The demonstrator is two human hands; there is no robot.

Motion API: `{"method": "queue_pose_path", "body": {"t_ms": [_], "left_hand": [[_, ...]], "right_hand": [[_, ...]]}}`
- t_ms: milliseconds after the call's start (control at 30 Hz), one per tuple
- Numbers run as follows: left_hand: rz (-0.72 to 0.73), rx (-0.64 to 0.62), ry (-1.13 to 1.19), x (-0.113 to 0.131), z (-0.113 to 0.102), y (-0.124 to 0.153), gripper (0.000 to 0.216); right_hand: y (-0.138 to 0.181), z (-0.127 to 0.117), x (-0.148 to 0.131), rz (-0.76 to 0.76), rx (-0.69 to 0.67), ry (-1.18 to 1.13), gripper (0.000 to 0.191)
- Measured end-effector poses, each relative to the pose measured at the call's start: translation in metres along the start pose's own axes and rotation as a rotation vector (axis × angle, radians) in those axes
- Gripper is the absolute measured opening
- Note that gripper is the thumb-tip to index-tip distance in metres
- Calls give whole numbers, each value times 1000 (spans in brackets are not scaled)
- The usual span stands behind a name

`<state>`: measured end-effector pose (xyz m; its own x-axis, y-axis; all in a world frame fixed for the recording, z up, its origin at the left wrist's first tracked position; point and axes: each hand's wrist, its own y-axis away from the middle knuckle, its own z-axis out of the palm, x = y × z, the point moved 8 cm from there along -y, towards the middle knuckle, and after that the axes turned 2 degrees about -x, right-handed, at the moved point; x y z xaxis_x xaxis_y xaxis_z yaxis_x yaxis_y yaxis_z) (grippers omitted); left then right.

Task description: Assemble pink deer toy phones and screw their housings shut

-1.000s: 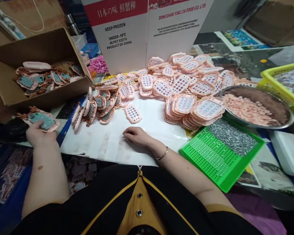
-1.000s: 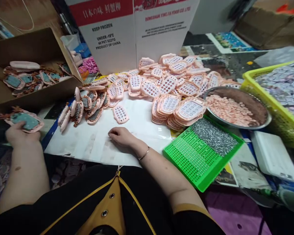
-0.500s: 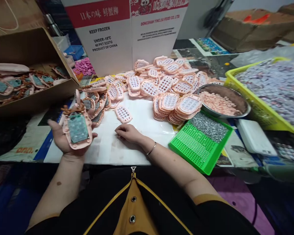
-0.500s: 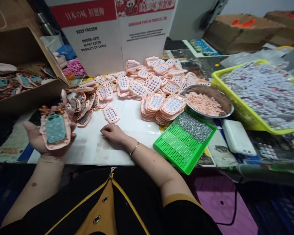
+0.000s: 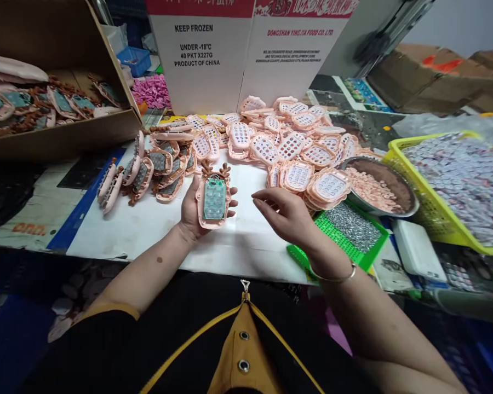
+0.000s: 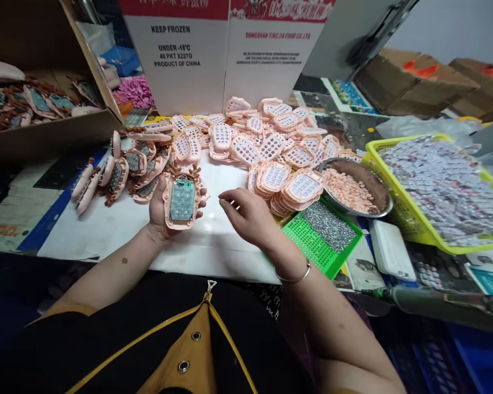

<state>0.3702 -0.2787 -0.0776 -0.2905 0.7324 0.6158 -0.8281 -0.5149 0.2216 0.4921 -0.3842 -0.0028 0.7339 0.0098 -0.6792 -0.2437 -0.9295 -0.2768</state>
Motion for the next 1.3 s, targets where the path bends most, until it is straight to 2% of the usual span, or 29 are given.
{"method": "queue_pose_path", "body": {"t_ms": [167,233,300,400,500,600,667,767,967,1167,1233,1300], "left_hand": [[-96,-91,61,-18,-13,-9,66],[-116,-98,95,-22,-18,-9,63],[-99,-72,138,-23,-21,-8,58],[-57,-48,133,-19,-20,-7,56],[-64,-82,60,-19,-15,-5,62],[-116,-141,23,-23,-12,-3,66],[-162,-185,14,-29,-10,-2,67],[-212,-226,0,-35,-10,-1,66],[-261,-288,-8,-39,-5,-1,59],[-316,-328,-27,-43,-1,4,61],[-316,-341,-32,-44,0,5,59],[-312,-354,-31,-44,-1,5,55]], "right_hand": [[15,27,-24,-231,166,116,18],[22,42,-33,-322,190,196,24],[26,52,-37,-352,179,243,31],[19,50,-29,-265,217,147,33],[-1,39,3,10,293,-219,34],[-19,51,36,302,226,-633,43],[-27,62,43,378,142,-776,45],[-30,69,45,373,97,-829,44],[-17,68,49,363,174,-820,41],[-10,59,44,346,271,-805,42],[-13,59,37,330,233,-840,46],[-18,66,29,340,123,-893,48]]}}
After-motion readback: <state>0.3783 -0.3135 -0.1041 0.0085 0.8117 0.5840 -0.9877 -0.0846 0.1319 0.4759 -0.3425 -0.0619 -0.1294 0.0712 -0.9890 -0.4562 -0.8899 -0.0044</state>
